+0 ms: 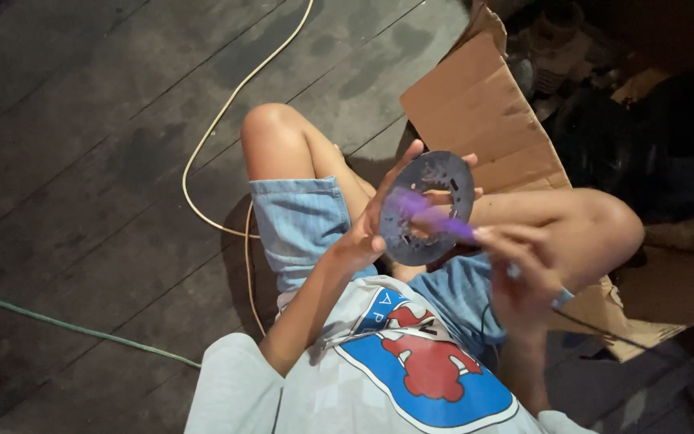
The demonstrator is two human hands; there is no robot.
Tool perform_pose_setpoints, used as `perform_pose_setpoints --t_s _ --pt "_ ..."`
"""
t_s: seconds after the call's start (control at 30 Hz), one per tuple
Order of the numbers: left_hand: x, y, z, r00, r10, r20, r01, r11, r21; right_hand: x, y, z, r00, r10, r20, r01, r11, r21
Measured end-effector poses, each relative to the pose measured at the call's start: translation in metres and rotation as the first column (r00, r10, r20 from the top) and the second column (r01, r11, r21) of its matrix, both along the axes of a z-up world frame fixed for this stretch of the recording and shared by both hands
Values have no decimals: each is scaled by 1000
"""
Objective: Cleaning a motorcycle brake disc by scrubbing it with a toothbrush to remove dirt and debris.
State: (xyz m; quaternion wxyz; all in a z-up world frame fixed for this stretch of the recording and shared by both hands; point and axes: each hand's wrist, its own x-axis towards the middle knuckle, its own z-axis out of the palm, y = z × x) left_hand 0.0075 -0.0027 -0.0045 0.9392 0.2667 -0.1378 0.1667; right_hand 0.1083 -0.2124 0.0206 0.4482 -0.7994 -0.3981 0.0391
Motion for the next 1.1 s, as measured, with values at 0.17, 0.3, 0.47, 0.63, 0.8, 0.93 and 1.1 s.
perform_pose_setpoints --t_s 0.17,0.3,0.47,0.63,0.8,0.93,1.1 --pt "-4 0 -2 997 44 -56 -41 997 65 14 18 12 1000 0 -5 0 996 90" --pt "0 1 -1 999 30 -27 -28 998 57 7 8 8 1000 -16 11 17 1000 -21" --pt "2 2 -8 999 43 -21 -42 999 23 12 16 15 998 21 51 -24 999 49" --pt "-4 2 -5 998 36 -45 -34 998 45 2 17 22 994 -106 27 106 994 3" --pt "1 1 -5 1000 17 1 -17 999 -46 2 17 5 999 -2 -55 6 997 74" --pt "28 -22 -41 905 278 322 -238 958 -160 16 18 0 994 -46 98 24 975 219" --pt "28 -14 -23 918 199 344 -134 970 -204 5 11 -10 994 107 35 -112 975 192"
